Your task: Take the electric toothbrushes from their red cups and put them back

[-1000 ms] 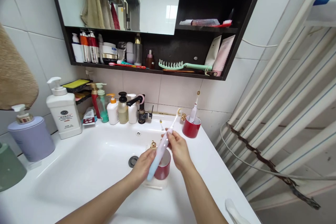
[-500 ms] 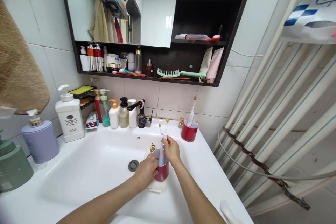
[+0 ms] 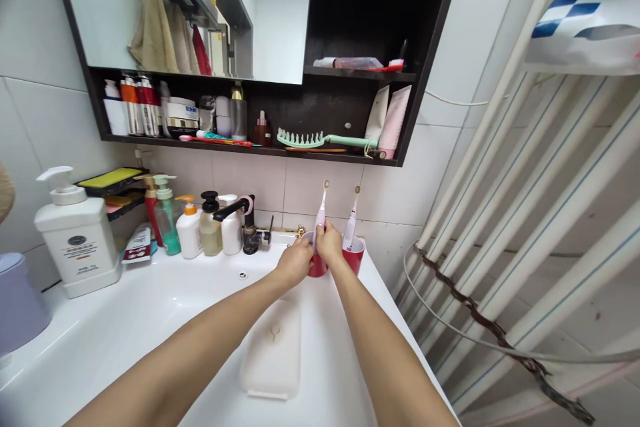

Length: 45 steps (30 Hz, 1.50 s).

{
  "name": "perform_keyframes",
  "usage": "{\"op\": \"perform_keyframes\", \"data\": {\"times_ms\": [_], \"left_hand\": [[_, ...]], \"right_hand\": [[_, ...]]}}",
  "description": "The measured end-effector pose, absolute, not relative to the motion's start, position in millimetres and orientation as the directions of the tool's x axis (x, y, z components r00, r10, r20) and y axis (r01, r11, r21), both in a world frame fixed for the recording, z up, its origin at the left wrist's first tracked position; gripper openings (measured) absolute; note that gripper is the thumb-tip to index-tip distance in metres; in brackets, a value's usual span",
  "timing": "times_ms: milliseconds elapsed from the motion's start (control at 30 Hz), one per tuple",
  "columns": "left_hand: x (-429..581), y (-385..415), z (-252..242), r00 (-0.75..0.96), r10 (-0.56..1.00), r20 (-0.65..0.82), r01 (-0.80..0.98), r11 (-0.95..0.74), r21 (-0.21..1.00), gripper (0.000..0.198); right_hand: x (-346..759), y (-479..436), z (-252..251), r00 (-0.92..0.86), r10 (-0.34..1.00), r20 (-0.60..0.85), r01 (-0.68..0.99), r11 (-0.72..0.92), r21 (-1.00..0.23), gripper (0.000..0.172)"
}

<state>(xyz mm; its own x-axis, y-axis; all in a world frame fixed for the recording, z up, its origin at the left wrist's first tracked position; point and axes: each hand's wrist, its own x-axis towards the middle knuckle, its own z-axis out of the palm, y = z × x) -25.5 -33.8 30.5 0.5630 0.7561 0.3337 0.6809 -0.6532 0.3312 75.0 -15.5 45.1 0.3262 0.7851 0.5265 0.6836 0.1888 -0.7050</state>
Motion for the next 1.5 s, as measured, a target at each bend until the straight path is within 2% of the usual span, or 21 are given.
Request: {"op": "perform_keyframes", "data": {"times_ms": [233,433,600,800,900,1000,1067,1133,1167,1300,1367,1400,1467,1500], "left_hand": [[-12,-6,18,0.539,0.779,0.322,0.697,-0.626,0.349,0.025],[-8,1,13,0.519,0.788,0.331,0.665,-0.615,0.423,0.025],[-21,-9,18,0.482,0.784,0.392,0.588,-0.621,0.519,0.031],[-50,-39,31,0.287,0.872,0.397,0.482,-0.489,0.727,0.034],[-59,-66,52,0.229,0.899,0.372,0.374,-0.434,0.819,0.049],[-66,-104,86,0.236,0.875,0.422,0.168,-0.464,0.870,0.063],[-71,-129,110,0.299,0.801,0.518,-0.302,-0.435,0.848,0.069],[-76,-150,126,0.342,0.741,0.578,-0.534,-0.353,0.768,0.072],[-79,-157,131,0.357,0.722,0.593,-0.590,-0.318,0.742,0.073],[-86,-170,127,0.371,0.748,0.551,-0.638,-0.226,0.736,0.078],[-88,-169,119,0.331,0.823,0.462,-0.645,-0.160,0.747,0.071],[-90,-168,117,0.312,0.859,0.405,-0.647,-0.120,0.753,0.059],[-95,-165,116,0.311,0.900,0.305,-0.640,-0.039,0.768,0.034],[-97,-164,118,0.327,0.904,0.275,-0.632,-0.007,0.775,0.036]], "right_hand": [[84,15,33,0.357,0.792,0.495,0.748,0.075,-0.659,0.025],[87,26,32,0.336,0.806,0.487,0.770,0.063,-0.635,0.028],[80,13,44,0.354,0.782,0.513,0.763,0.076,-0.642,0.035],[61,-48,36,0.396,0.740,0.543,0.719,0.117,-0.685,0.044],[45,-86,40,0.390,0.755,0.527,0.586,0.238,-0.775,0.053],[26,-125,69,0.354,0.739,0.573,0.289,0.496,-0.819,0.064],[14,-149,95,0.282,0.720,0.634,0.088,0.638,-0.765,0.067],[4,-169,114,0.242,0.704,0.668,-0.062,0.698,-0.713,0.069],[1,-176,120,0.232,0.703,0.672,-0.112,0.706,-0.699,0.069],[-8,-191,118,0.241,0.746,0.621,-0.200,0.664,-0.720,0.069],[-10,-192,111,0.277,0.780,0.561,-0.252,0.622,-0.741,0.063],[-11,-191,110,0.301,0.796,0.524,-0.286,0.600,-0.747,0.055],[-13,-191,110,0.351,0.818,0.455,-0.340,0.565,-0.752,0.028],[-14,-190,112,0.370,0.822,0.434,-0.351,0.556,-0.754,0.021]]}}
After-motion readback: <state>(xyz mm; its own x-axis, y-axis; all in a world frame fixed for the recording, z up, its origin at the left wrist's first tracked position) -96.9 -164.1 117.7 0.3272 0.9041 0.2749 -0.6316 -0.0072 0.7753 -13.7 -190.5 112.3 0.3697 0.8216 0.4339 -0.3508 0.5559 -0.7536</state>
